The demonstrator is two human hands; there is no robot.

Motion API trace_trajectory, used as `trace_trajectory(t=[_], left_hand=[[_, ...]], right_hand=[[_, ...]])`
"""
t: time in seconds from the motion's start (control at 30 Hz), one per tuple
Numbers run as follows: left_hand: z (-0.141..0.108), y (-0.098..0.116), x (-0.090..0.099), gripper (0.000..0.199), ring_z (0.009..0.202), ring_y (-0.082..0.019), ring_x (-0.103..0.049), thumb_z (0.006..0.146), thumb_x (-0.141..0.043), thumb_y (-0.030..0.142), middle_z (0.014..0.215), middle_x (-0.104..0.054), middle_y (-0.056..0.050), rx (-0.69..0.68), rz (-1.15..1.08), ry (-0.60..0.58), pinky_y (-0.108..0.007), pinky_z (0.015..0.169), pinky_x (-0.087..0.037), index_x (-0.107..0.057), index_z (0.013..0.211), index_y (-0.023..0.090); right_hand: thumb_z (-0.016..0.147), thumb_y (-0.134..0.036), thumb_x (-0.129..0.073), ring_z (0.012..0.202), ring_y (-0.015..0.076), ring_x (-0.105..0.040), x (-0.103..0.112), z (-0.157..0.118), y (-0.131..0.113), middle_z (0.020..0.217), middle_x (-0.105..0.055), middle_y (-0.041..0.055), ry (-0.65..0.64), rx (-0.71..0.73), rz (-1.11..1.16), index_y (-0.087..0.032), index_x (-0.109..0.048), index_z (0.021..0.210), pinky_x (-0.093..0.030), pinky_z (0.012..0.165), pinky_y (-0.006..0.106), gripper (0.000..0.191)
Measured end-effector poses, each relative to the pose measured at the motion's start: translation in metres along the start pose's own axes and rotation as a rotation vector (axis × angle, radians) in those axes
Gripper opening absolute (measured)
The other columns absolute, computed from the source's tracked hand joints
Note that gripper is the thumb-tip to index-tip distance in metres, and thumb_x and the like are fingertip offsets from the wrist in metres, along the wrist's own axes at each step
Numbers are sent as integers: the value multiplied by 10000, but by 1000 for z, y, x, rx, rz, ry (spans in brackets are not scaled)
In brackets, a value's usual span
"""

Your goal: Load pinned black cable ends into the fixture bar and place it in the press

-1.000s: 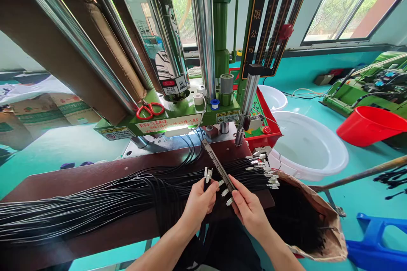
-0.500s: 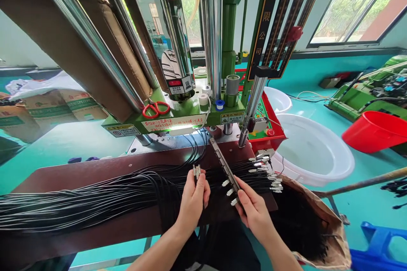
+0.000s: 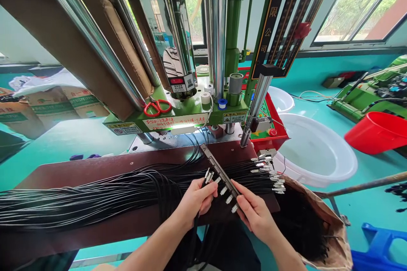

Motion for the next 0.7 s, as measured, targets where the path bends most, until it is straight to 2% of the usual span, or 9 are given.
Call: trace_trajectory(t=[0.13, 0.2, 0.3, 0.4, 0.5, 0.7], left_hand=[[-1, 1, 0, 349, 252, -23, -174, 675, -594, 463, 272, -274, 102, -38, 54, 19, -198, 318, -113, -477, 528, 169], [-3, 4, 3, 343, 297, -29, -220, 701, -576, 458, 326, -305, 92, -133, 169, 89, -196, 341, -138, -490, 552, 161], [-7, 13, 11, 298, 377, -48, -306, 762, -521, 457, 436, -373, 79, -308, 286, 230, -185, 380, -209, -524, 722, 161], [-8, 18, 21, 257, 389, -54, -298, 826, -420, 457, 478, -355, 95, -349, 249, 335, -174, 393, -240, -443, 821, 201], [-6, 18, 24, 241, 419, -50, -296, 810, -463, 423, 523, -357, 88, -348, 237, 339, -169, 415, -255, -406, 728, 203], [-4, 20, 19, 213, 490, -68, -336, 732, -572, 336, 534, -415, 62, -361, 357, 321, -193, 492, -290, -487, 634, 167]], right_hand=[[751, -507, -582, 389, 48, -285, -1, -1, -1, 574, -526, -26, 66, -4, -13, -241, -571, 1173, -204, 365, 192, 499], [736, -517, -592, 400, 47, -291, -2, -2, -3, 611, -554, -14, 98, 5, -17, -241, -591, 1146, -209, 362, 182, 494], [736, -524, -589, 399, 34, -289, -4, -4, -6, 629, -571, -5, 125, 10, -31, -231, -589, 1142, -211, 357, 161, 500], [752, -521, -574, 375, 27, -267, -3, -4, -7, 566, -527, -25, 138, 15, -40, -237, -574, 1163, -196, 341, 155, 499], [760, -515, -565, 363, 37, -269, -2, -3, -6, 523, -483, -37, 128, 8, -61, -235, -573, 1168, -180, 334, 164, 495], [767, -506, -558, 369, 35, -263, -3, -3, -5, 500, -428, -49, 85, 8, -73, -193, -566, 1173, -158, 346, 169, 512]])
Point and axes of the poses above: each hand's wrist, its own z-axis towards the middle knuckle, its own x-axis out of the back of the hand, y = z × x, the point moved 4 cm from there along z, towards the middle knuckle
